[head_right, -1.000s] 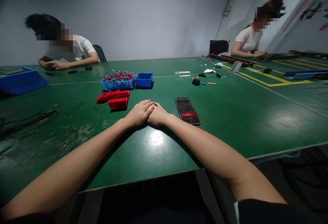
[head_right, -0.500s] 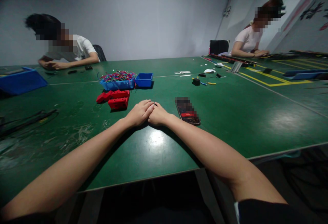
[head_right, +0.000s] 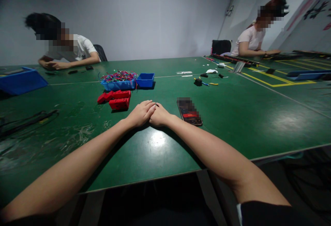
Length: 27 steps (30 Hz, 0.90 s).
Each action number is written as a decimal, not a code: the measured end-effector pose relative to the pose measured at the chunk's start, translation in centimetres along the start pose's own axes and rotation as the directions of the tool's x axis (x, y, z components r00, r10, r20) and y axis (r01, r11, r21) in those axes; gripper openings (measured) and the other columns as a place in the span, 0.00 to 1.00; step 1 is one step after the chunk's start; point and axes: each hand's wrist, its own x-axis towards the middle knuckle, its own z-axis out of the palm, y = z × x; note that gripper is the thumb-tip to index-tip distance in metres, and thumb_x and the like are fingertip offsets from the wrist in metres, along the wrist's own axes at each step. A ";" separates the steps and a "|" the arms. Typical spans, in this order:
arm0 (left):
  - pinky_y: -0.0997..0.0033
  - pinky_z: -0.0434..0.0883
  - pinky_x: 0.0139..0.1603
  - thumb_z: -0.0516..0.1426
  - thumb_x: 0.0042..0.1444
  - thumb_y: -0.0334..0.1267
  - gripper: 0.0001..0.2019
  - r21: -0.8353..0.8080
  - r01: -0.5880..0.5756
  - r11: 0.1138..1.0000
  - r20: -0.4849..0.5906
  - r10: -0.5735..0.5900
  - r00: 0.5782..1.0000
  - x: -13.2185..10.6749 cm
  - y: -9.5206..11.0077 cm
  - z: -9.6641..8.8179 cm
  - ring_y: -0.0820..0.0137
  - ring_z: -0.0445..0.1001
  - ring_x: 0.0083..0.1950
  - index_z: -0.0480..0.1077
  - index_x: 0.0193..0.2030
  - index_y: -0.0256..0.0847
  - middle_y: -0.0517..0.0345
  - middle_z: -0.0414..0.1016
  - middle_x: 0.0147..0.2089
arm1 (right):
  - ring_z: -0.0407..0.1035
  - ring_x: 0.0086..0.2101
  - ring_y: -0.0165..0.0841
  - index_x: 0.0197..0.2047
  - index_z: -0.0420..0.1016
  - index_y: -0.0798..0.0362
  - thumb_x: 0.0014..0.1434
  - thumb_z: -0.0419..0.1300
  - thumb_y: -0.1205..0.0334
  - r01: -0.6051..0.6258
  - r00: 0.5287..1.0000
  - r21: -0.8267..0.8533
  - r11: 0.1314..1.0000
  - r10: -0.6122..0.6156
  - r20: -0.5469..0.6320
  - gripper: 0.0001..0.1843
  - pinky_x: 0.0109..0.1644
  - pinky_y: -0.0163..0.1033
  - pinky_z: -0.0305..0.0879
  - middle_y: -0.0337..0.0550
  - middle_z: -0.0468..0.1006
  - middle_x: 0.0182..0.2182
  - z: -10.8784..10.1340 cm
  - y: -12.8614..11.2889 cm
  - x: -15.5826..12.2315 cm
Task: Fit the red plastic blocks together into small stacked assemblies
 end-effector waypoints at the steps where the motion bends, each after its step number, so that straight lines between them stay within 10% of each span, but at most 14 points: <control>1: 0.54 0.65 0.68 0.40 0.71 0.45 0.25 0.002 -0.001 1.000 -0.003 0.001 1.000 0.0 0.0 0.0 0.57 0.68 0.67 0.70 0.60 0.33 0.39 0.71 0.64 | 0.62 0.63 0.48 0.56 0.77 0.57 0.61 0.54 0.66 -0.001 1.000 -0.009 1.000 0.001 0.007 0.22 0.70 0.59 0.48 0.57 0.72 0.61 0.0 0.0 0.0; 14: 0.54 0.65 0.66 0.42 0.70 0.46 0.24 0.080 0.003 0.997 -0.010 -0.002 1.000 0.1 0.1 -0.5 0.57 0.68 0.66 0.70 0.59 0.35 0.41 0.71 0.64 | 0.60 0.64 0.48 0.58 0.76 0.59 0.61 0.54 0.67 -0.025 0.999 -0.009 1.000 0.025 0.022 0.22 0.72 0.58 0.46 0.59 0.71 0.62 -0.4 -0.4 -0.1; 20: 0.40 0.52 0.70 0.47 0.67 0.48 0.23 0.268 0.213 0.939 -0.297 -0.130 0.946 -0.1 -1.3 -1.8 0.46 0.58 0.71 0.69 0.59 0.34 0.36 0.66 0.67 | 0.53 0.69 0.46 0.68 0.63 0.57 0.68 0.48 0.61 -0.074 0.996 0.111 0.991 0.079 -0.045 0.27 0.70 0.62 0.49 0.58 0.57 0.70 -1.3 -1.2 -0.4; 27: 0.48 0.66 0.56 0.48 0.65 0.49 0.21 0.398 0.341 0.852 -0.241 -0.262 0.934 -0.4 -3.2 -1.6 0.47 0.67 0.60 0.70 0.53 0.35 0.36 0.74 0.55 | 0.52 0.70 0.48 0.71 0.56 0.56 0.71 0.45 0.56 -0.081 0.996 0.096 0.992 0.085 -0.041 0.29 0.70 0.63 0.50 0.57 0.55 0.71 -1.1 -1.3 -0.4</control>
